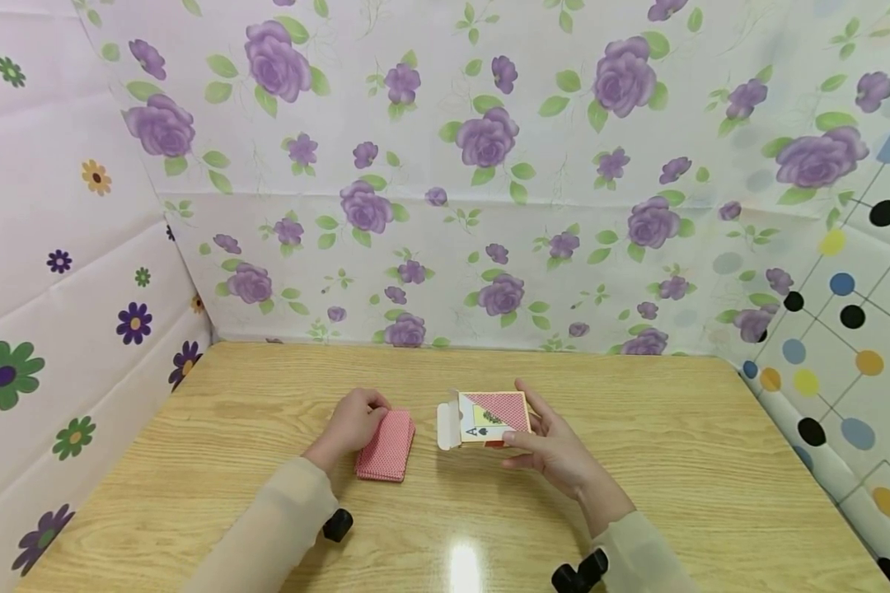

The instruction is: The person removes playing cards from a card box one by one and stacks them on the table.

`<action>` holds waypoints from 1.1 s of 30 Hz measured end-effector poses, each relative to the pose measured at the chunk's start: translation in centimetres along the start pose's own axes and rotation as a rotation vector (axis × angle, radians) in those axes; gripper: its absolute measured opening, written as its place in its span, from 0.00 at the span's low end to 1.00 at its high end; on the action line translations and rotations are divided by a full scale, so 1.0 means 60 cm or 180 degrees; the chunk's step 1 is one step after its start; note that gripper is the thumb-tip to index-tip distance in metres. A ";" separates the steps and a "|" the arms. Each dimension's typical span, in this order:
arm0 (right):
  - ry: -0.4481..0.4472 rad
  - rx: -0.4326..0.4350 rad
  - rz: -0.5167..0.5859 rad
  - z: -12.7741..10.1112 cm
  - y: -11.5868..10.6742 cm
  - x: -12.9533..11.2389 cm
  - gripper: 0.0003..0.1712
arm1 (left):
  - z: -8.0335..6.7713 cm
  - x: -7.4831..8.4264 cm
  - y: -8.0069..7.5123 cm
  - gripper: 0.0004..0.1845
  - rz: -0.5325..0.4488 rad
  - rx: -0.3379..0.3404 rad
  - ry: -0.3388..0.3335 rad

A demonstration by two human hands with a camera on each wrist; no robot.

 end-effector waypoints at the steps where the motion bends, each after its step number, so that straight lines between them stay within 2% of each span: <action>1: 0.0001 0.0012 0.0008 0.000 0.000 0.000 0.51 | 0.000 -0.001 0.001 0.07 0.0009 0.0011 0.0006; 8: -0.0007 0.0031 0.0037 0.000 0.000 -0.001 0.50 | -0.005 -0.002 0.003 0.07 0.0125 0.0026 0.0003; 13: -0.0004 0.0033 0.0030 0.001 -0.001 -0.001 0.50 | -0.006 -0.001 0.004 0.07 0.0098 0.0053 0.0056; 21: -0.0007 0.0021 0.0082 0.002 -0.002 0.001 0.51 | -0.008 -0.001 0.005 0.07 0.0104 0.0032 -0.0003; 33: 0.0199 0.0147 0.0142 0.004 -0.006 0.001 0.41 | -0.015 -0.005 -0.002 0.12 -0.0301 0.0078 -0.0134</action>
Point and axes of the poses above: each hand's wrist, its own z-axis towards the middle knuckle, its own y-axis out of the palm, x = y × z, the point moved 3 cm from there along z, towards the middle knuckle, and after that the axes turned 14 degrees about -y, right-handed, at the moved point
